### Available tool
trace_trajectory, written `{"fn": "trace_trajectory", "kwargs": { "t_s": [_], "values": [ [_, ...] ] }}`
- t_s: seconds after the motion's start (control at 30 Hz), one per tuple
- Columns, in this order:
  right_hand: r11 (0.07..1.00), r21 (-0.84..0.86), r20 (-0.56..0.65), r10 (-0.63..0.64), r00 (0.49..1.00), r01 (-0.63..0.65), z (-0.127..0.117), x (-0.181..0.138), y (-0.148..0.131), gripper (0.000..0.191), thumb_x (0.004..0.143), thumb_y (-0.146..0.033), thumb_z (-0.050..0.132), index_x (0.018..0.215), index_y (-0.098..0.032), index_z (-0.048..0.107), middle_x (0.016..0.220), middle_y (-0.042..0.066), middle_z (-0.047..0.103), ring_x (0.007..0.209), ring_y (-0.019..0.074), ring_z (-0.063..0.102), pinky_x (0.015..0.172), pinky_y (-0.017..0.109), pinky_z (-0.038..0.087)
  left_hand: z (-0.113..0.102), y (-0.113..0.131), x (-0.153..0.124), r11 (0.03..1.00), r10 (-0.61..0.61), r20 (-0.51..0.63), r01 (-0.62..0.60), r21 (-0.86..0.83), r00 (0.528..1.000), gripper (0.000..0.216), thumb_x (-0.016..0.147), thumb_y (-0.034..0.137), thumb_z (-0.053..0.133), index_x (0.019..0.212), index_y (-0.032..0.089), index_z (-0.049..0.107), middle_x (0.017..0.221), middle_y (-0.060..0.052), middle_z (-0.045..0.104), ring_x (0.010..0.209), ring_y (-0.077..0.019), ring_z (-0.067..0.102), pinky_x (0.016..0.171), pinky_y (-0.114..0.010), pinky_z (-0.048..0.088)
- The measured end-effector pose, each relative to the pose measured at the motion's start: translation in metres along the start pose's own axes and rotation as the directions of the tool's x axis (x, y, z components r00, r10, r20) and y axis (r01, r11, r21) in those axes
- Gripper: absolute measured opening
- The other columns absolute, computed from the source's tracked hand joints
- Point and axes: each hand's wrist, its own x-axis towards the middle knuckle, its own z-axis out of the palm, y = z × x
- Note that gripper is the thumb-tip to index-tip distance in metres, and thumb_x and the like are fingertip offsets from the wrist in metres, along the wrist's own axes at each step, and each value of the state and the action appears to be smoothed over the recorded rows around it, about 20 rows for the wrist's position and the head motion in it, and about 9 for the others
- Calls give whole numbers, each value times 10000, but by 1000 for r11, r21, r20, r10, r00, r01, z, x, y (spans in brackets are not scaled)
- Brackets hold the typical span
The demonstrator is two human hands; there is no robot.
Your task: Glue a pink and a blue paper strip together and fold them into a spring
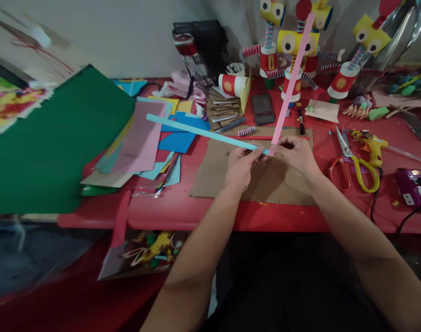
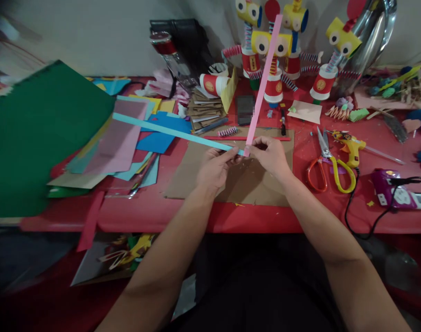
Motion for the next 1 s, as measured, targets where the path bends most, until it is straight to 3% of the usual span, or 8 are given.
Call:
{"fn": "trace_trajectory", "kwargs": {
  "t_s": [0.5,1.0],
  "values": [
    [994,91,38,58,998,-62,3,0,1,250,681,-372,743,678,-190,572,630,-19,620,592,102,575,600,267,492,3,3,-4,999,-23,19,24,-31,1000,190,586,144,799,678,170,634,618,27,649,564,-91,608,610,-237,511],
    [996,74,2,58,998,-58,8,-5,1,150,705,-266,695,678,-194,567,655,-23,628,632,107,585,645,272,487,4,-1,-6,999,-29,66,30,-13,997,293,513,148,798,712,189,587,619,41,654,583,-94,613,611,-225,502]
  ]
}}
